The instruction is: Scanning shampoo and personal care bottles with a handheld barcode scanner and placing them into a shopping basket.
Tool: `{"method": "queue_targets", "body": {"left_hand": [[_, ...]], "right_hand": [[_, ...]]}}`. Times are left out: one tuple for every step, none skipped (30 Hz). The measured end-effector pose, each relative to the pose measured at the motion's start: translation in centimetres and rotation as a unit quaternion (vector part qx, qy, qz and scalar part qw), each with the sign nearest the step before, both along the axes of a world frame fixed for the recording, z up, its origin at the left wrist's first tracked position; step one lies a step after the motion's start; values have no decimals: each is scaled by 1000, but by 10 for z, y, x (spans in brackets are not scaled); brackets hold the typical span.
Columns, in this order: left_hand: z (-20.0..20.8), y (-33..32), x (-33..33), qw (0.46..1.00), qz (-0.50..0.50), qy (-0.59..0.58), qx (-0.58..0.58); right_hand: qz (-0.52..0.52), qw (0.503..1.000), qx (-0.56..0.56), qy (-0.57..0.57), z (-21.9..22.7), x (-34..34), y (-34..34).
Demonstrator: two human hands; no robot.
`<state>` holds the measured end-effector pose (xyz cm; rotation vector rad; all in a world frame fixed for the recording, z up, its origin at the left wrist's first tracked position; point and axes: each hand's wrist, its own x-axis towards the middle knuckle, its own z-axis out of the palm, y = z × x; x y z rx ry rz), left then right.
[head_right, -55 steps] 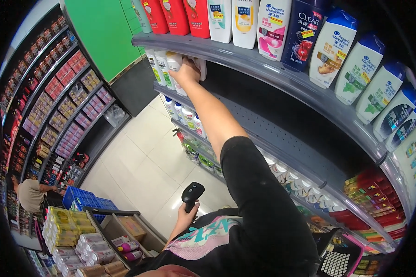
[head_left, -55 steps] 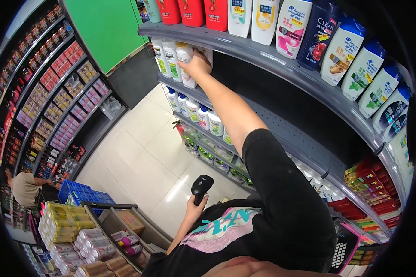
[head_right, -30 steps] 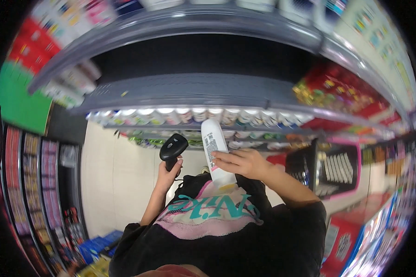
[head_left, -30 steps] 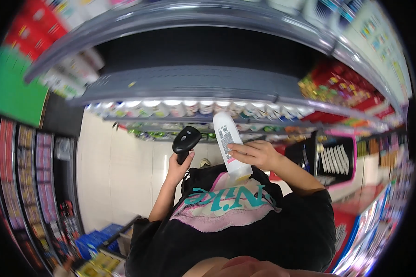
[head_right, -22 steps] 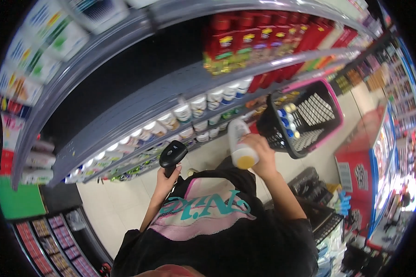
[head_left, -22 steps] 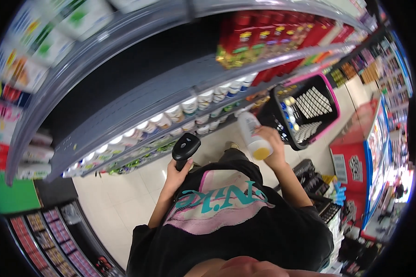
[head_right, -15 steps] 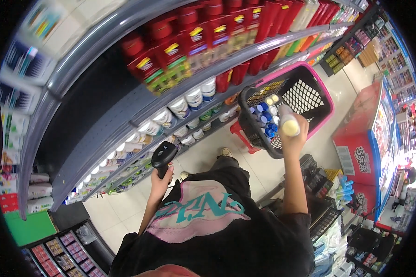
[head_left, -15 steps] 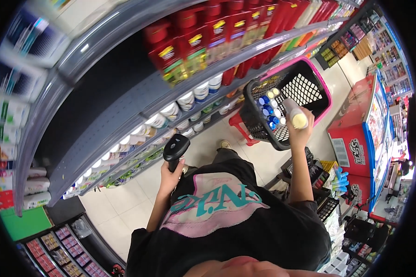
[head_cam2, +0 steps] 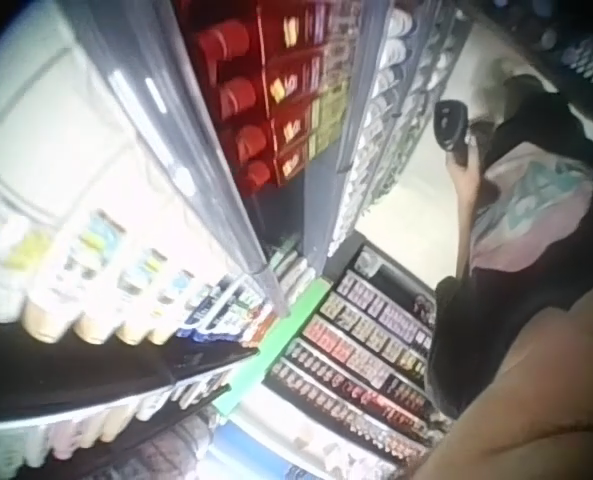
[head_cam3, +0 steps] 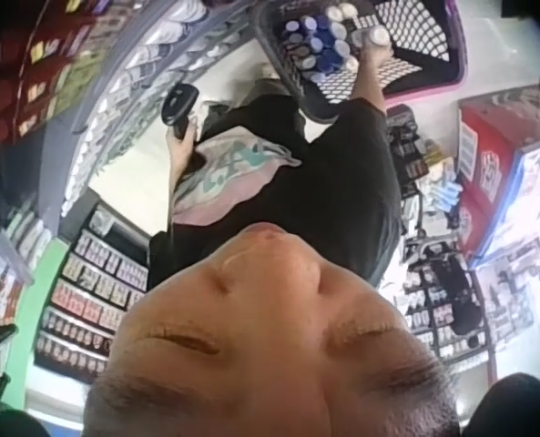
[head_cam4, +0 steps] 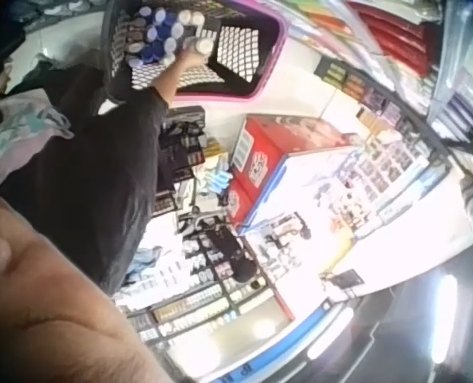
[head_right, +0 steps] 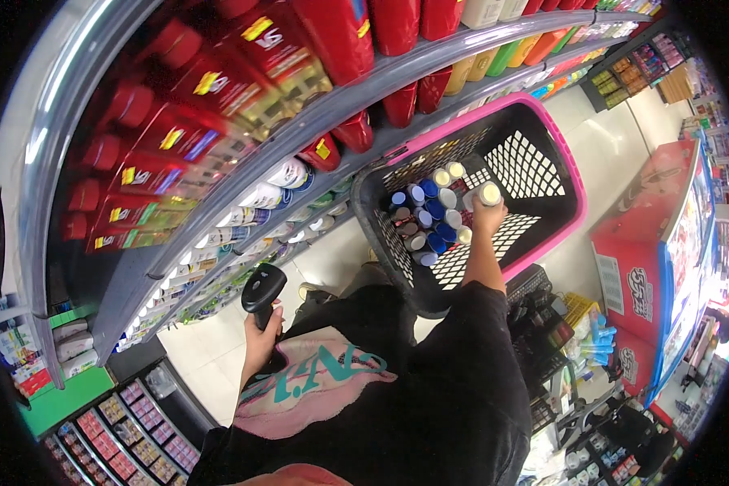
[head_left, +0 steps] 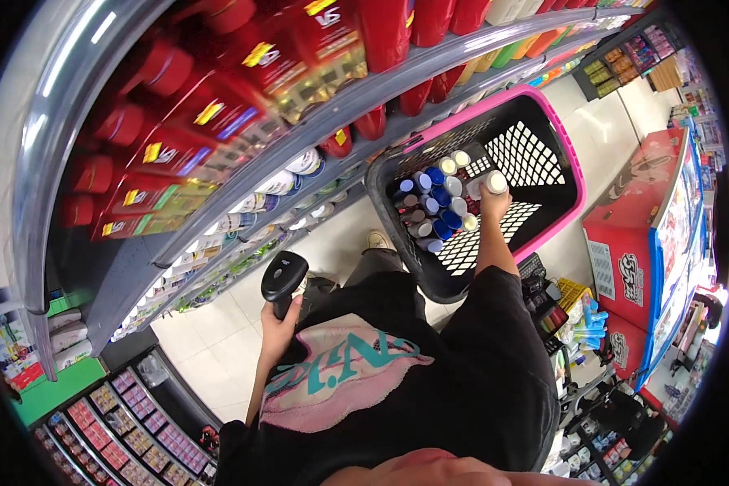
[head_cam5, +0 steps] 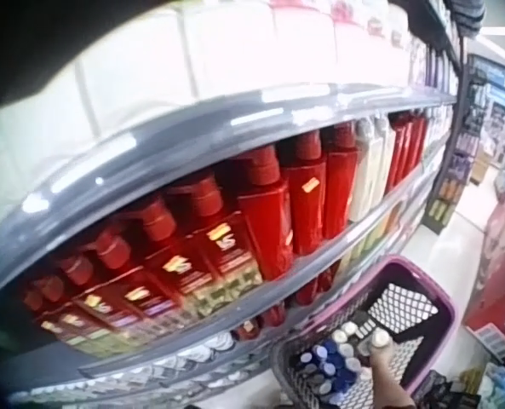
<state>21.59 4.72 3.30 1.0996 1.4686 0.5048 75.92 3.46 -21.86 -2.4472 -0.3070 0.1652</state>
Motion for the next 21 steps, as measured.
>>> {"method": "queue_targets", "body": {"left_hand": [[3, 0, 6, 1000, 2, 6, -5], [8, -3, 12, 1000, 11, 11, -12], [12, -4, 18, 1000, 19, 16, -19], [16, -4, 24, 999, 20, 33, -27], [17, -4, 26, 998, 25, 41, -31], [19, -4, 27, 997, 22, 57, -39], [19, -5, 28, 996, 19, 73, -48], [20, -5, 31, 996, 21, 77, -51], [20, -5, 35, 995, 21, 80, -47], [21, -6, 38, 995, 22, 83, -42], [22, -6, 40, 995, 27, 87, -43], [24, -6, 43, 995, 29, 89, -44], [25, -7, 45, 994, 31, 90, -45], [20, -8, 36, 994, 31, 95, -45], [16, -9, 35, 994, 36, 95, -39], [15, -10, 35, 994, 41, 96, -32], [15, -10, 37, 994, 44, 97, -32], [17, -11, 39, 993, 50, 96, -38], [18, -11, 41, 993, 56, 95, -44], [19, -9, 40, 993, 56, 96, -44], [20, -7, 42, 993, 63, 90, -41]], "right_hand": [[-7, 1000, 22, 19, -11, 2, 0], [-8, 1000, 9, 18, -18, 2, 4], [-10, 1000, -4, 17, -24, 3, 9], [-6, 1000, -9, 22, -29, 4, 12], [4, 999, -13, 46, -28, -1, 19], [13, 997, -18, 69, -29, -5, 23], [17, 997, -21, 76, -39, -7, 25], [32, 996, -21, 75, -44, -4, 25], [46, 996, -21, 73, -49, -2, 25], [55, 995, -31, 77, -53, 0, 24], [60, 994, -31, 81, -53, -1, 27], [51, 992, -32, 110, -51, 0, 31], [43, 989, -33, 139, -50, -1, 35], [46, 990, -24, 134, -58, -10, 35], [45, 990, -25, 132, -69, -2, 30], [57, 989, -4, 136, -79, 7, 26], [73, 987, 20, 143, -81, 8, 29], [87, 985, 35, 147, -83, 10, 32], [90, 984, 35, 147, -85, 12, 35], [102, 985, 12, 137, -89, 11, 37], [114, 985, -11, 127, -94, 11, 37]]}}
